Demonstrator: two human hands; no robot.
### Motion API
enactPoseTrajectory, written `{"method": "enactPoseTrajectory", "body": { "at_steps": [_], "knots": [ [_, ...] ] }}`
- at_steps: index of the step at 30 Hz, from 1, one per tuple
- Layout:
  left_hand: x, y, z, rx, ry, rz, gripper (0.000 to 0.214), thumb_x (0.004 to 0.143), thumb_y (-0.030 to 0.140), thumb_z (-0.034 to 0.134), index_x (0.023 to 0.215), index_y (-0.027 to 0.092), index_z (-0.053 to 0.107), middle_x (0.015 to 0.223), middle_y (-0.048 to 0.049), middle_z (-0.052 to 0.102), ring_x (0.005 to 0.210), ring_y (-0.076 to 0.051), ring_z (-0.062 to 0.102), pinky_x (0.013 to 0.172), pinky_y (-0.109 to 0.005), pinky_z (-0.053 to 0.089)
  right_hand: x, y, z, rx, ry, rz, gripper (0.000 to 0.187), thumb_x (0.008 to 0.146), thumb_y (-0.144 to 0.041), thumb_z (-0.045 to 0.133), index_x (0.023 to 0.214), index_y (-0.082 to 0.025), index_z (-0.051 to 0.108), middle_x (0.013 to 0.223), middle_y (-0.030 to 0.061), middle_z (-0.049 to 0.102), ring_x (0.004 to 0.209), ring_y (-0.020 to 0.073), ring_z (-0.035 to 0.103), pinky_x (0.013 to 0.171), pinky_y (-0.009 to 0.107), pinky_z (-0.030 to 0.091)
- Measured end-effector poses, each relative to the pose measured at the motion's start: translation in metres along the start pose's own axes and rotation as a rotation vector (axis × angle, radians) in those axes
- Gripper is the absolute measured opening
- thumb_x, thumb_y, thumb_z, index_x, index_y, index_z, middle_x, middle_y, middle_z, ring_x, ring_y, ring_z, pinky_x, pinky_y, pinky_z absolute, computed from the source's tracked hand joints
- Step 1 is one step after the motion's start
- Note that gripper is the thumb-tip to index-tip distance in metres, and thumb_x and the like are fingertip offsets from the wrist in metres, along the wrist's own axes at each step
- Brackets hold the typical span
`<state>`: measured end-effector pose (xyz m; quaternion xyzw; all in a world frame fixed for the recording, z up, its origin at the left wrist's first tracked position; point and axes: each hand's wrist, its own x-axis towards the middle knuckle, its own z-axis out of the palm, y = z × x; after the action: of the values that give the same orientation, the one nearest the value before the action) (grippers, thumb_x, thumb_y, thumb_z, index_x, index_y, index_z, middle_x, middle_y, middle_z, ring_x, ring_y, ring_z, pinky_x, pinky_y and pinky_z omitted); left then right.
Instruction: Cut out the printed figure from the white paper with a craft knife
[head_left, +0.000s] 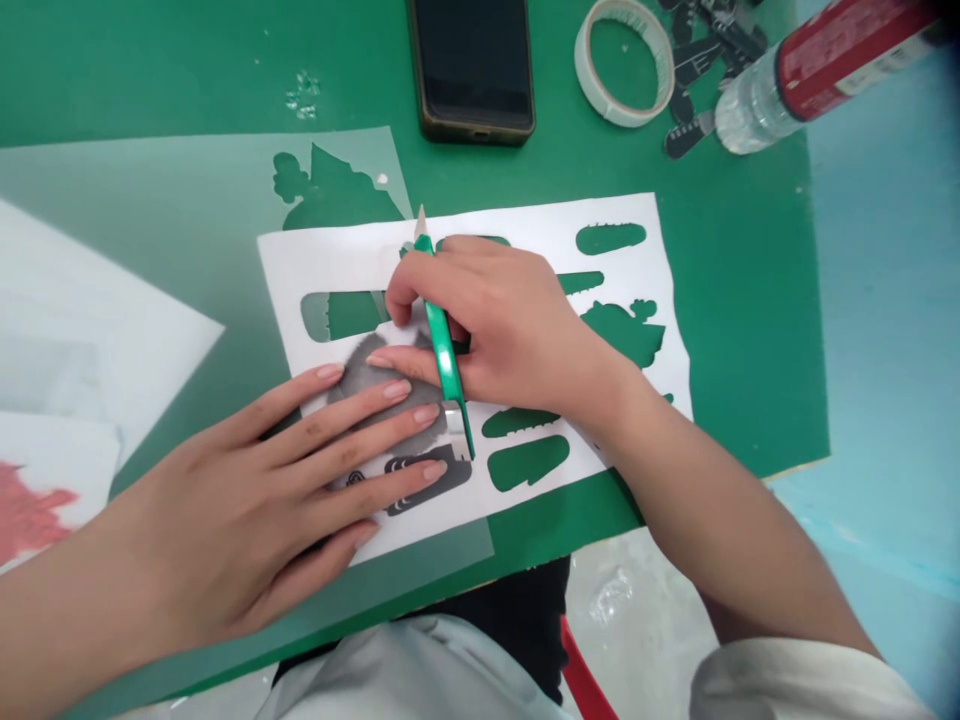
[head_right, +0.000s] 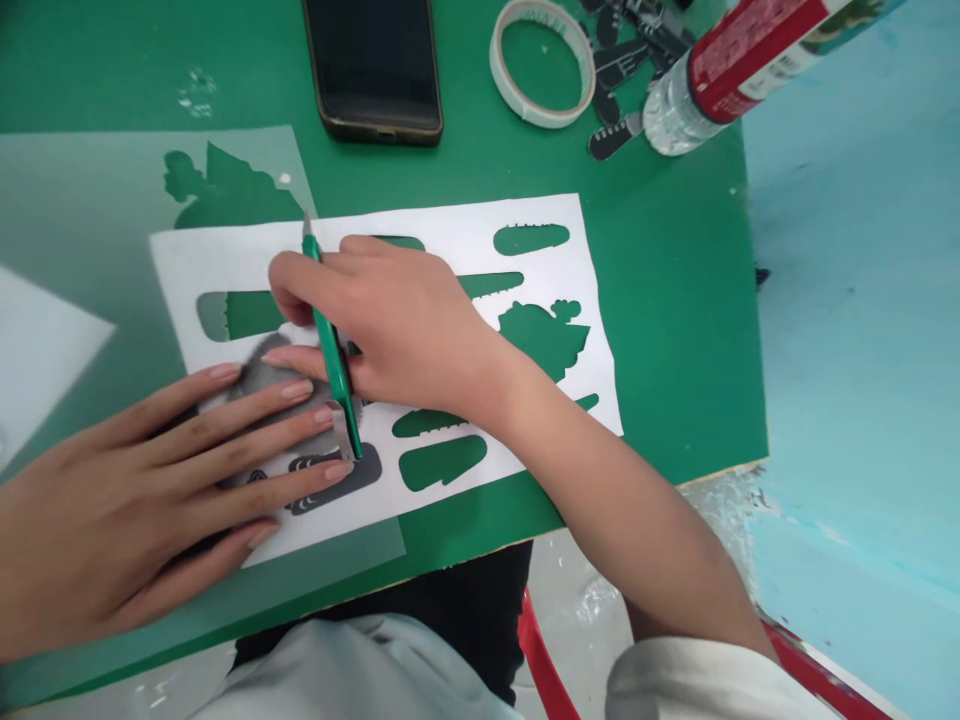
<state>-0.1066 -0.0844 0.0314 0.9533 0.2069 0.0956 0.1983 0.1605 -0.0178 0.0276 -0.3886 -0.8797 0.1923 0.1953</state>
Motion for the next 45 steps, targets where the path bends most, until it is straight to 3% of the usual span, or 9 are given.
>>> {"method": "enactPoseTrajectory", "body": {
  "at_steps": [9, 23, 45],
  "knots": [
    [-0.0004, -0.001, 0.0001, 0.03, -0.004, 0.024, 0.056, 0.113, 0.047, 0.045, 0.167, 0.033, 0.046, 0.178, 0.0022, 0.038, 0.168, -0.024, 0.03, 0.141, -0.045, 0.006, 0.0001, 0.0002, -0.0011, 0.023, -0.013, 0.003, 0.027, 0.108, -0.048, 0.066, 0.103, -0.021, 0.063, 0.084, -0.003, 0.063, 0.086, 0.0168, 0.061, 0.075, 0.031, 0.039],
    [-0.0005, -0.0014, 0.0007, 0.061, -0.013, 0.037, 0.056, 0.112, 0.047, 0.043, 0.166, 0.034, 0.046, 0.175, 0.0027, 0.043, 0.17, -0.023, 0.024, 0.142, -0.046, 0.005, 0.0002, -0.0005, -0.0025, -0.002, -0.036, 0.008, 0.032, 0.11, -0.052, 0.061, 0.105, -0.021, 0.065, 0.087, -0.0008, 0.067, 0.086, 0.0182, 0.062, 0.076, 0.033, 0.041],
    [0.0006, -0.0037, -0.0018, 0.028, -0.045, 0.046, 0.056, 0.111, 0.045, 0.049, 0.166, 0.035, 0.046, 0.177, 0.0003, 0.04, 0.173, -0.022, 0.013, 0.141, -0.047, -0.001, 0.0012, 0.0055, 0.0034, 0.035, 0.11, -0.113, 0.032, 0.109, -0.049, 0.065, 0.096, -0.02, 0.064, 0.073, -0.0027, 0.061, 0.072, 0.0156, 0.052, 0.064, 0.028, 0.037]
  ]
}}
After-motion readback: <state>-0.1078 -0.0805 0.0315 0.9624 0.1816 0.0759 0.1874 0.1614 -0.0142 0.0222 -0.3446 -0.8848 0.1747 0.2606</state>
